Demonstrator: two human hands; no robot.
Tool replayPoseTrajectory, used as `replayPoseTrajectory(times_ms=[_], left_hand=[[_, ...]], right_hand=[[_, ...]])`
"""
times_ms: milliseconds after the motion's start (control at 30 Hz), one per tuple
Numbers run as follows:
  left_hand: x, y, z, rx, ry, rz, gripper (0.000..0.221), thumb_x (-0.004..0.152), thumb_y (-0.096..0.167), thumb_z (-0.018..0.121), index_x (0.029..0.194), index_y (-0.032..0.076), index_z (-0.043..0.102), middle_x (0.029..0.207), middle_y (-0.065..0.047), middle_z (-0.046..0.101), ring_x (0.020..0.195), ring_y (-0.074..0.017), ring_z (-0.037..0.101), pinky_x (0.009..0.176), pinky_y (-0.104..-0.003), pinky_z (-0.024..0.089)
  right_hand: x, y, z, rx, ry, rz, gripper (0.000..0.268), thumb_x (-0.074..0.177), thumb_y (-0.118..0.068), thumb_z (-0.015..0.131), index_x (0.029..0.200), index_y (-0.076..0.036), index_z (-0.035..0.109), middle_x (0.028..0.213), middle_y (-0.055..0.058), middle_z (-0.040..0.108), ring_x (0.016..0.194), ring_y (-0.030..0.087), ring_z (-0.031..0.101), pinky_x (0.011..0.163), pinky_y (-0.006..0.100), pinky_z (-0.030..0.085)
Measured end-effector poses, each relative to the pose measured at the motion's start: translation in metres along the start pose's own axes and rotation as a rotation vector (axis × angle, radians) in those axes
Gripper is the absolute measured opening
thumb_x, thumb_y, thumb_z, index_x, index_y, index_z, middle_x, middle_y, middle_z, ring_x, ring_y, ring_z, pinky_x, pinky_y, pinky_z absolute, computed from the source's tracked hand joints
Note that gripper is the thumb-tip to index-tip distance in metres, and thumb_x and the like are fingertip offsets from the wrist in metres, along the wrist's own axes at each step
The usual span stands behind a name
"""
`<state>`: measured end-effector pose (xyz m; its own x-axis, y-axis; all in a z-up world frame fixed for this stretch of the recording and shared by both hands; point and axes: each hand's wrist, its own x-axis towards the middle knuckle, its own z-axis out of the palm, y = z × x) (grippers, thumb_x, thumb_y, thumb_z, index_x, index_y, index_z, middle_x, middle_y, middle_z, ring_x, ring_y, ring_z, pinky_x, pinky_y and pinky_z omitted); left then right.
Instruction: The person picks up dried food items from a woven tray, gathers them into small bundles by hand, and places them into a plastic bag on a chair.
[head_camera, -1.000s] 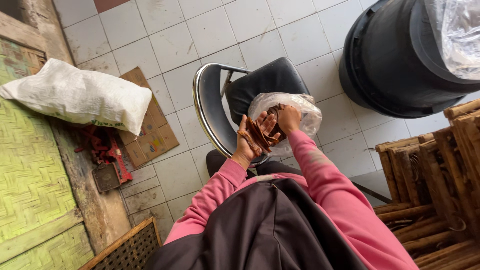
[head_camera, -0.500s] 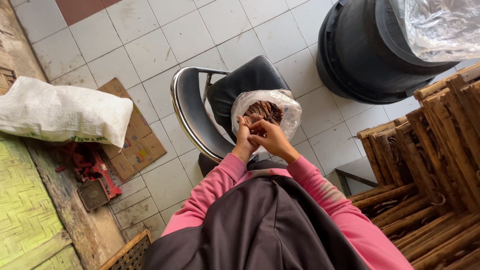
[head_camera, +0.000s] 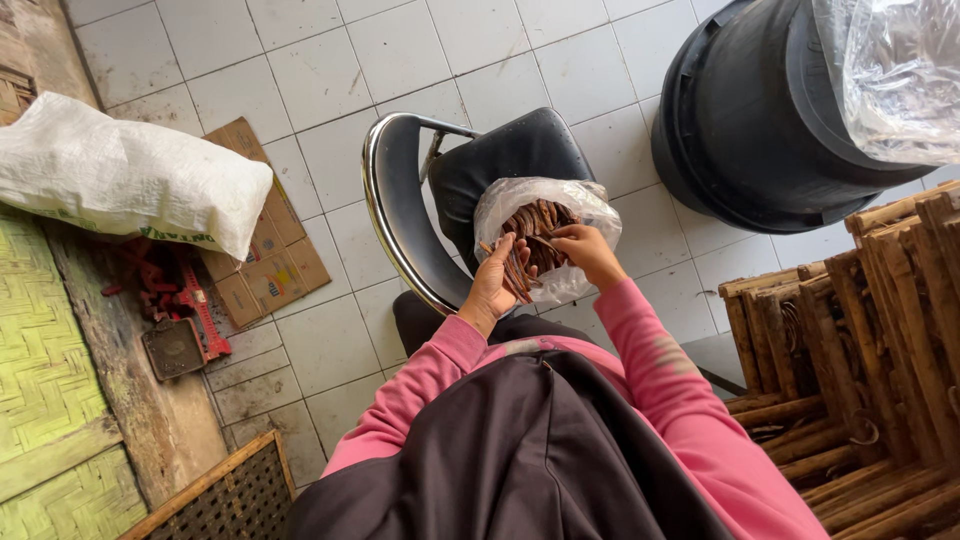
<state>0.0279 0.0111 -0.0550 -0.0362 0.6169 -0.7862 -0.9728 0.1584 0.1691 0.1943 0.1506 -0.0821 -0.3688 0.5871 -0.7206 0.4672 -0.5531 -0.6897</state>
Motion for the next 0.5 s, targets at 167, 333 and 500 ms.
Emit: replayPoseTrajectory(times_ms=[167, 333, 500], left_hand=[[-0.015, 0.005, 0.012, -0.007, -0.004, 0.011, 0.019, 0.097, 0.031, 0.072, 0.112, 0.022, 0.065, 0.105, 0.004, 0.069, 0.097, -0.0114, 0.067, 0.082, -0.042, 0.057], [-0.024, 0.005, 0.017, -0.005, 0.006, 0.015, 0.022, 0.097, 0.030, 0.071, 0.117, 0.023, 0.066, 0.106, 0.004, 0.070, 0.096, -0.0117, 0.066, 0.081, -0.041, 0.057], [-0.030, 0.002, 0.015, 0.016, -0.012, 0.009, 0.022, 0.101, 0.029, 0.066, 0.122, 0.022, 0.063, 0.110, 0.002, 0.069, 0.100, -0.0130, 0.066, 0.083, -0.042, 0.057]], right_hand=[[0.063, 0.002, 0.041, -0.397, 0.369, -0.604, 0.023, 0.091, -0.005, 0.060, 0.103, -0.001, 0.080, 0.091, 0.018, 0.076, 0.076, 0.028, 0.074, 0.072, 0.036, 0.057], [0.092, 0.012, 0.053, -0.993, 0.476, -0.516, 0.016, 0.082, -0.007, 0.064, 0.091, -0.003, 0.076, 0.095, 0.019, 0.073, 0.098, 0.036, 0.068, 0.091, 0.045, 0.051], [0.081, 0.033, 0.056, -1.091, 0.517, -0.617, 0.034, 0.084, -0.005, 0.063, 0.118, -0.003, 0.067, 0.115, 0.018, 0.068, 0.113, 0.037, 0.060, 0.098, 0.049, 0.043]])
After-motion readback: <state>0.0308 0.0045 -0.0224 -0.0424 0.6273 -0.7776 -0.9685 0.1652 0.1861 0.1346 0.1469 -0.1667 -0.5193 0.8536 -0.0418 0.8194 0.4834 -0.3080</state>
